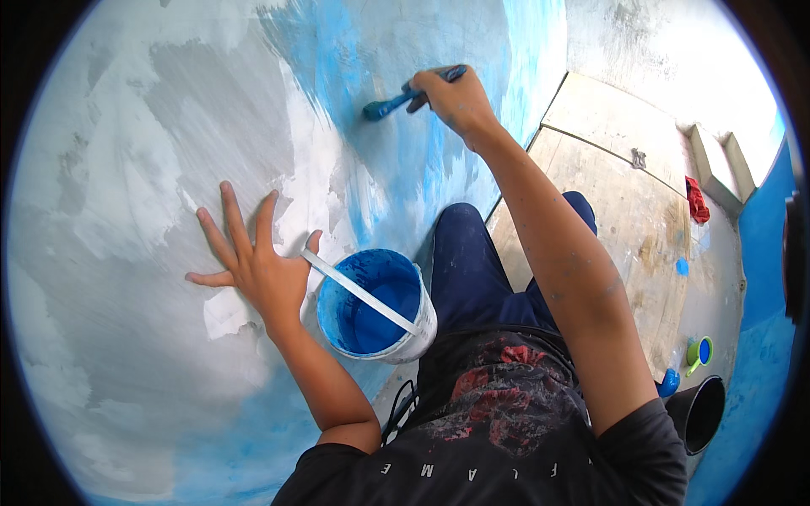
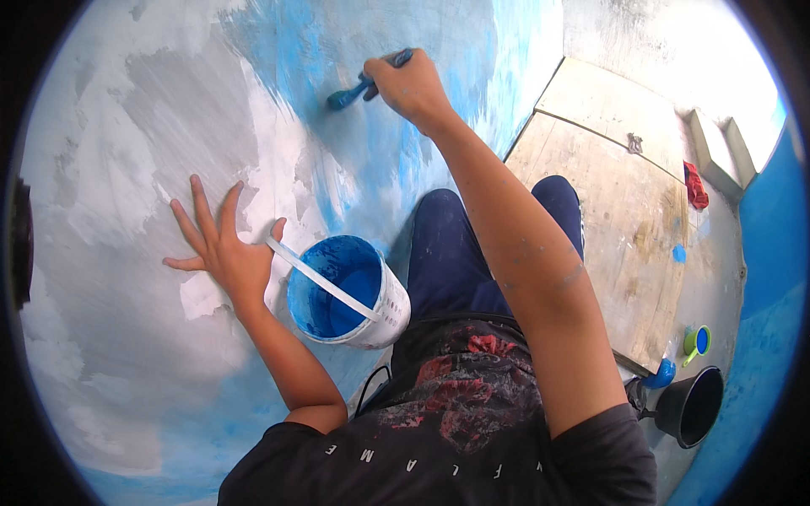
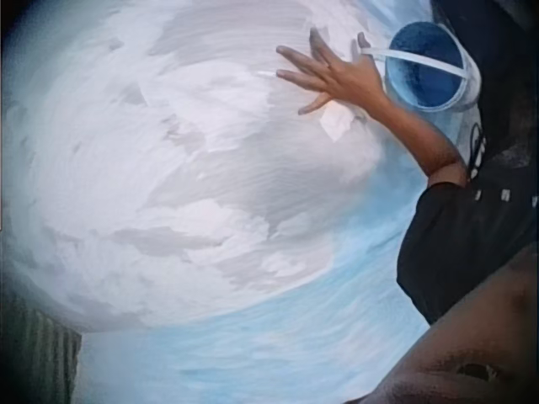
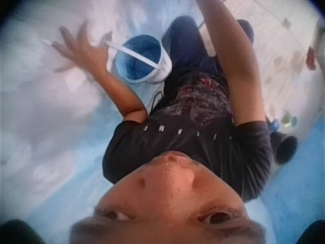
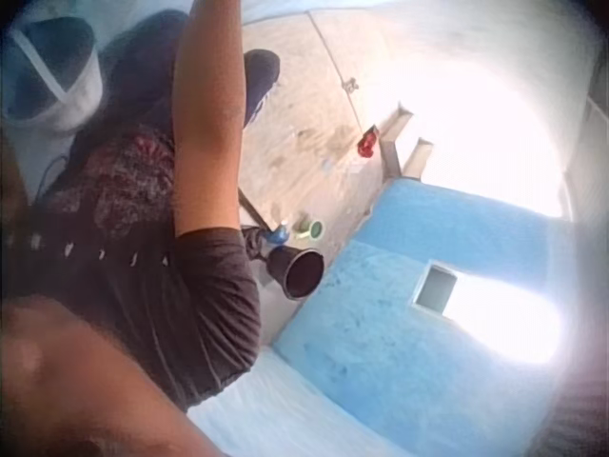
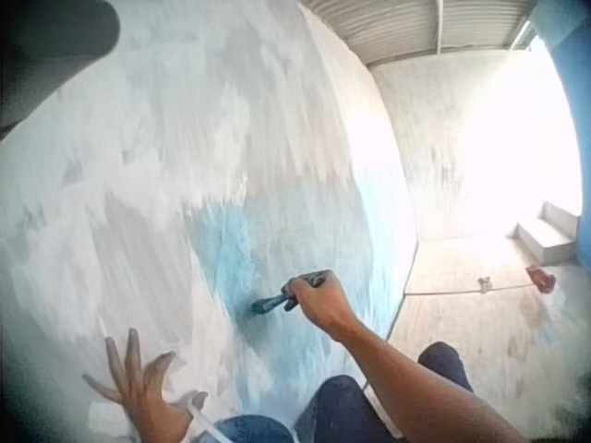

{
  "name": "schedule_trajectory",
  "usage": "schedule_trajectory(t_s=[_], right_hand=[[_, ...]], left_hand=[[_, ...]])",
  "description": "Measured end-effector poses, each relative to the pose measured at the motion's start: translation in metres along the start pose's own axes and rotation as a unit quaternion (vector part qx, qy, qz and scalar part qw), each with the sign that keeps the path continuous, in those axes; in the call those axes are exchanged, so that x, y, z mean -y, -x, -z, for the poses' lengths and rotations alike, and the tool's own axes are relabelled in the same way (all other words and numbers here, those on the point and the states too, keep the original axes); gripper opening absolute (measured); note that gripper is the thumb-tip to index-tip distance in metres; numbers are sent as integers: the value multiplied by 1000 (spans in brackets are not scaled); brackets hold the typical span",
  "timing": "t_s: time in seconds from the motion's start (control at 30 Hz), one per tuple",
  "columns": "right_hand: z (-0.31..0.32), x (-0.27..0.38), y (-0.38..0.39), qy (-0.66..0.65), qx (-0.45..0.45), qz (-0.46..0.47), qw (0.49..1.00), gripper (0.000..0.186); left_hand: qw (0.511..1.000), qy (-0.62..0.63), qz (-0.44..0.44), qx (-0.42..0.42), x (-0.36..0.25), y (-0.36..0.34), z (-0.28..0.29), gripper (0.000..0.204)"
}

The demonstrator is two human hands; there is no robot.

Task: The person paints a concrete wall with blue paint using a brush, frequently dipping the brush into a bucket of paint.

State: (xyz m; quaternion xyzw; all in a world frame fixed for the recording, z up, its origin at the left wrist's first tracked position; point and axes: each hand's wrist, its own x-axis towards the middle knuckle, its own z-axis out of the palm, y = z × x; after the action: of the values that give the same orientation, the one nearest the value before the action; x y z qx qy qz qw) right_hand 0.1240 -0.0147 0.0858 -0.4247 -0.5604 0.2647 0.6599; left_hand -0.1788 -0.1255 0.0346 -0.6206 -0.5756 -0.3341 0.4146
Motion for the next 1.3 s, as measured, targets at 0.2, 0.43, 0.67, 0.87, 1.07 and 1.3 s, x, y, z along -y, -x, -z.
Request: schedule_trajectory(t_s=[0.2,0.43,0.67,0.87,1.07,1.3], right_hand=[[-16,7,9,-137,-25,25,990,26],[-17,-42,73,17,89,-77,993,28],[-42,17,81,-208,-1,132,969,40],[-37,-69,123,-55,70,67,994,31],[-28,-20,118,99,161,-23,982,25],[-44,-20,131,-1,58,75,996,27]], left_hand=[[1000,-6,-1,-5,0,-1,3,70],[999,6,21,33,-2,2,7,73],[999,0,17,36,-11,-1,15,71],[999,-13,-2,44,-17,-6,7,76],[999,-11,12,39,-6,-2,14,76],[998,-47,-4,50,-6,1,8,76]])
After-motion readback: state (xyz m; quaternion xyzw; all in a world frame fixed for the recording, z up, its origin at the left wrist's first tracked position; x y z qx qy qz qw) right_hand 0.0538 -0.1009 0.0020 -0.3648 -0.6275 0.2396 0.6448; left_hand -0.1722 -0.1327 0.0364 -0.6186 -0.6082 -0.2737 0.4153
